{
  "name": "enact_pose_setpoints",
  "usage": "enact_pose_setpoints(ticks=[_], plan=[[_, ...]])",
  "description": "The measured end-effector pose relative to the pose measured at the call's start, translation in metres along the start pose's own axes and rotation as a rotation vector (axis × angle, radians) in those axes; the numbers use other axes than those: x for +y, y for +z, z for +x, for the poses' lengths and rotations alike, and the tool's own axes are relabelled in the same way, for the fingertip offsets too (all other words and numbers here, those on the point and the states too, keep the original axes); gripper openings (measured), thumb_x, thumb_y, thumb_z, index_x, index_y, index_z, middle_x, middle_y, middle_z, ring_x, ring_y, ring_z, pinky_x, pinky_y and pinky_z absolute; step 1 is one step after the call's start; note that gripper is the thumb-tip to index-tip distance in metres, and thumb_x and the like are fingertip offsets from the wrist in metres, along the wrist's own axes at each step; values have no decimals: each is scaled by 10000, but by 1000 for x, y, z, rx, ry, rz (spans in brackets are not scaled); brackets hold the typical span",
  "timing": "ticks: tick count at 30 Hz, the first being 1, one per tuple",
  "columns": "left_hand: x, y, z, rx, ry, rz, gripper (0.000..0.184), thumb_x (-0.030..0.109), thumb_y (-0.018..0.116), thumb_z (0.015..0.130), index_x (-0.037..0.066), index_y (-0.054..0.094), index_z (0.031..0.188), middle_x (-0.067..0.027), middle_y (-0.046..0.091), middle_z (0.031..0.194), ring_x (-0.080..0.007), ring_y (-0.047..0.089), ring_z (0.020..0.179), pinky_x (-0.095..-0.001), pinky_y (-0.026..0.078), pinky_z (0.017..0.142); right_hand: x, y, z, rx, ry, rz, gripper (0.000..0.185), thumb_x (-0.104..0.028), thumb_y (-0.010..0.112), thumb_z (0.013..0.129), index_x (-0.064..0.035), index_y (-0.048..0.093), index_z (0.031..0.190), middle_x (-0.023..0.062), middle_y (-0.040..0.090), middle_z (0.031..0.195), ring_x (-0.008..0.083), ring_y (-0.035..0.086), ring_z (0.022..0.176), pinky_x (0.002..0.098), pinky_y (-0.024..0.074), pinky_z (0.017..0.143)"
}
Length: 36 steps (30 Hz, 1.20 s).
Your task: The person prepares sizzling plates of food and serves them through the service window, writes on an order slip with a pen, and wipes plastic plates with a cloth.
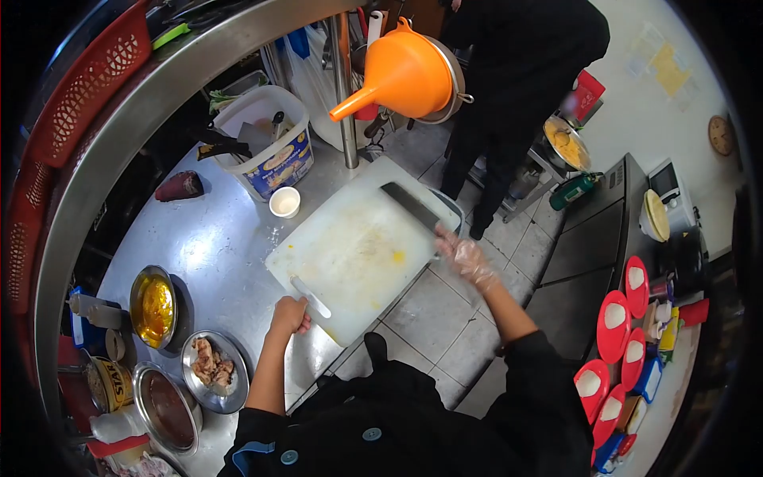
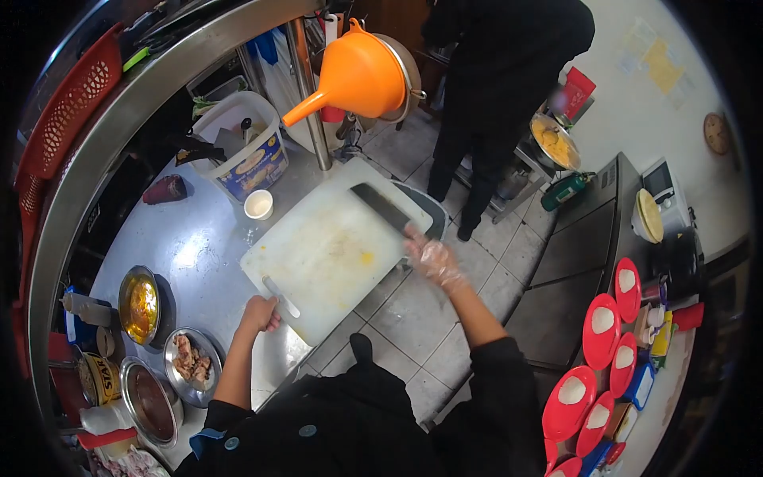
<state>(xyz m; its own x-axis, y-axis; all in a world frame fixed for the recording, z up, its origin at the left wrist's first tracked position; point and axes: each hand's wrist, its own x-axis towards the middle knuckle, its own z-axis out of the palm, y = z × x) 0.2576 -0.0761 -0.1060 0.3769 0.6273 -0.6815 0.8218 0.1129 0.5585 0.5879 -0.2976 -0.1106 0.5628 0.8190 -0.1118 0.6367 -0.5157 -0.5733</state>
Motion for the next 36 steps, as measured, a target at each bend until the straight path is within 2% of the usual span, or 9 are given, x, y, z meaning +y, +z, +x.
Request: enact_pose_setpoints(ticks=[10,14,16,21,27,28,30,31,36], plan=[[-7,4,0,25,-9,-4,450,279,468,853,-66,573,585,-152,573,500,-213,551,366,-306,430,346,60,-46,58,231,113,583,429,-356,478,897,0,560,1123,121,621,1071,227,568,1005,322,417,898],[-2,4,5,37,13,-13,475,303,466,864,-63,574,581,-150,572,497,-212,545,362,-308,429,345,102,-38,76,210,-252,76,411,-345,418,910,-16,576,1099,139,579,1146,282,564,1030,368,444,866],[-10,5,2,47,-19,-19,486,313,462,869,-60,573,578,-150,570,495,-212,542,360,-309,431,348,38,-40,48,131,150,326,417,-360,366,926,-60,555,1146,155,570,1139,305,553,1029,405,441,864],[-4,3,1,50,-5,-17,516,336,438,879,-53,571,566,-147,566,487,-213,533,351,-314,434,351,-76,10,-32,-214,-104,107,437,-407,348,910,-158,445,1256,122,583,1104,313,572,958,416,445,853],[-4,3,0,50,-7,-6,524,347,438,882,-50,569,566,-144,568,491,-210,539,361,-312,436,354,-111,76,-61,-21,-485,-94,394,-341,372,901,-168,440,1248,169,563,1101,328,557,982,416,456,837],[-4,2,2,50,-10,-5,524,347,438,882,-50,569,566,-144,568,491,-210,539,361,-312,436,354,-77,102,-38,-86,-376,597,406,-350,373,902,-173,430,1263,195,570,1066,337,561,970,425,456,831],[-6,2,3,23,-14,-22,524,351,440,882,-48,571,569,-143,569,493,-208,542,366,-312,437,355,-63,70,-5,-204,-37,545,429,-365,369,905,-168,414,1284,240,581,1008,355,567,958,446,450,832],[-5,2,3,27,-13,-26,524,351,440,882,-48,571,569,-143,569,493,-208,542,366,-312,437,355,-85,12,10,-237,133,-201,440,-371,365,908,-160,409,1292,258,585,984,364,569,958,458,443,838],[-5,0,-2,28,7,-30,512,343,466,876,-50,564,563,-137,569,499,-209,541,364,-311,451,362,-8,-18,65,148,104,-140,471,-391,333,914,-114,398,1290,230,588,1033,353,588,900,429,466,785]])
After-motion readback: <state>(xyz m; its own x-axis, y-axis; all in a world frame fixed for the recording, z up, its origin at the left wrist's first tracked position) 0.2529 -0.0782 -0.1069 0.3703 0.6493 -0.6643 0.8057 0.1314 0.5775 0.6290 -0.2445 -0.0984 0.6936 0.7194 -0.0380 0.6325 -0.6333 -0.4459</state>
